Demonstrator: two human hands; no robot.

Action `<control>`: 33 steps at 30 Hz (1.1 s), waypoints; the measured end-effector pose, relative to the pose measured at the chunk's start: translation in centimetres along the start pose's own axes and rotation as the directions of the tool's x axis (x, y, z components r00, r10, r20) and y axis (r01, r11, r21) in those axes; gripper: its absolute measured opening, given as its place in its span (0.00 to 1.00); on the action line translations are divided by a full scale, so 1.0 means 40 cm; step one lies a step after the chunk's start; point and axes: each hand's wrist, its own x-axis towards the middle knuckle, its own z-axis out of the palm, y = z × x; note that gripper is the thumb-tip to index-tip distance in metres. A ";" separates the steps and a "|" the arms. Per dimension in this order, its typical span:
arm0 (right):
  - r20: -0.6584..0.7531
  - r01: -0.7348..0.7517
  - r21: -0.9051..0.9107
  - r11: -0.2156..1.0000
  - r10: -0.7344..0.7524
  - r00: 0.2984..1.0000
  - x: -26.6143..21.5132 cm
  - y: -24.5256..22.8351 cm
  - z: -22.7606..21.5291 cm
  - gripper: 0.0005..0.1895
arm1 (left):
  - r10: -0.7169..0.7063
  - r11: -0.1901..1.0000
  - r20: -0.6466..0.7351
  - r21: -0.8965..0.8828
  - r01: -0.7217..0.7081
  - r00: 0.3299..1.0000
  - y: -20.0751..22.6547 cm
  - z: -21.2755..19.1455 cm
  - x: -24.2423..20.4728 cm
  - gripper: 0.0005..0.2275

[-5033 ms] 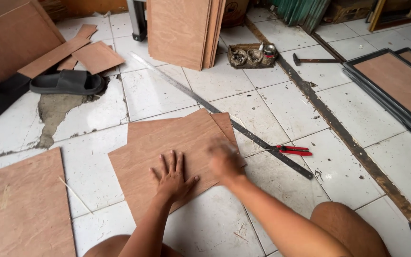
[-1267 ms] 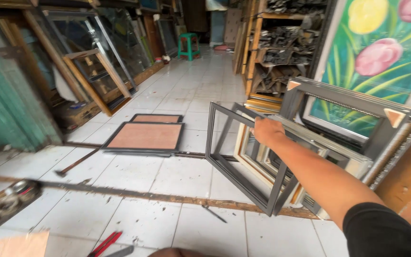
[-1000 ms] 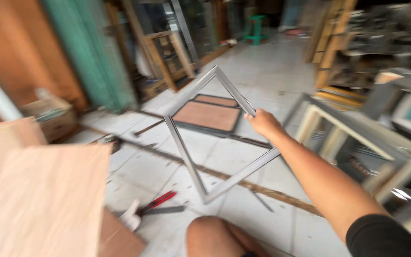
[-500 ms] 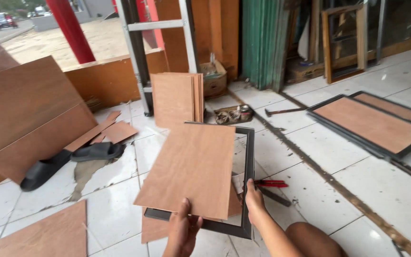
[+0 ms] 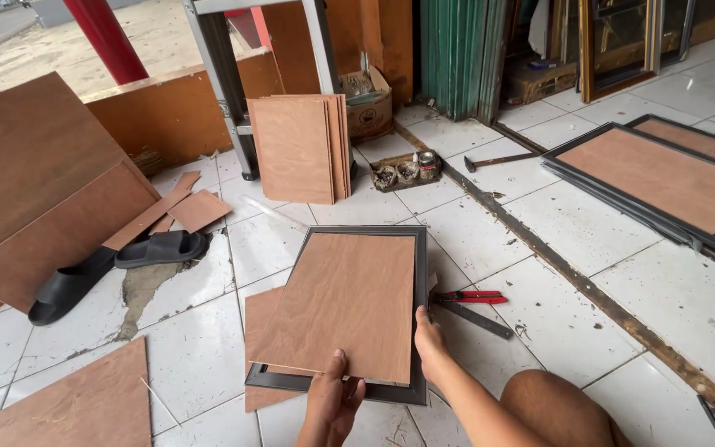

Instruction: The person sits on the floor and wipes the surface of rectangular wooden boards with a white cloth. They flip the boards to clean both sides and then place one board into a black frame, stacking it with other framed boards. The person repeats the wiping process on additional boards.

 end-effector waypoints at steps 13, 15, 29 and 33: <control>0.021 -0.039 -0.044 0.998 0.040 0.999 0.048 0.043 0.021 0.32 | -0.057 0.995 -0.056 -0.089 0.052 0.997 -0.002 0.007 -0.006 0.13; 0.024 -0.054 -0.054 0.997 0.056 0.998 0.037 0.038 0.020 0.31 | -0.056 0.993 -0.065 -0.108 0.049 0.996 -0.005 0.007 -0.001 0.13; 0.108 0.034 -0.112 0.993 -0.022 0.994 -0.014 -0.009 0.011 0.41 | -0.180 0.891 -0.032 0.418 0.177 0.983 0.046 -0.015 -0.042 0.23; 0.107 0.070 -0.124 0.990 -0.057 0.993 0.006 0.003 0.010 0.38 | -0.332 0.592 -0.025 0.772 0.229 0.943 0.106 -0.060 -0.041 0.31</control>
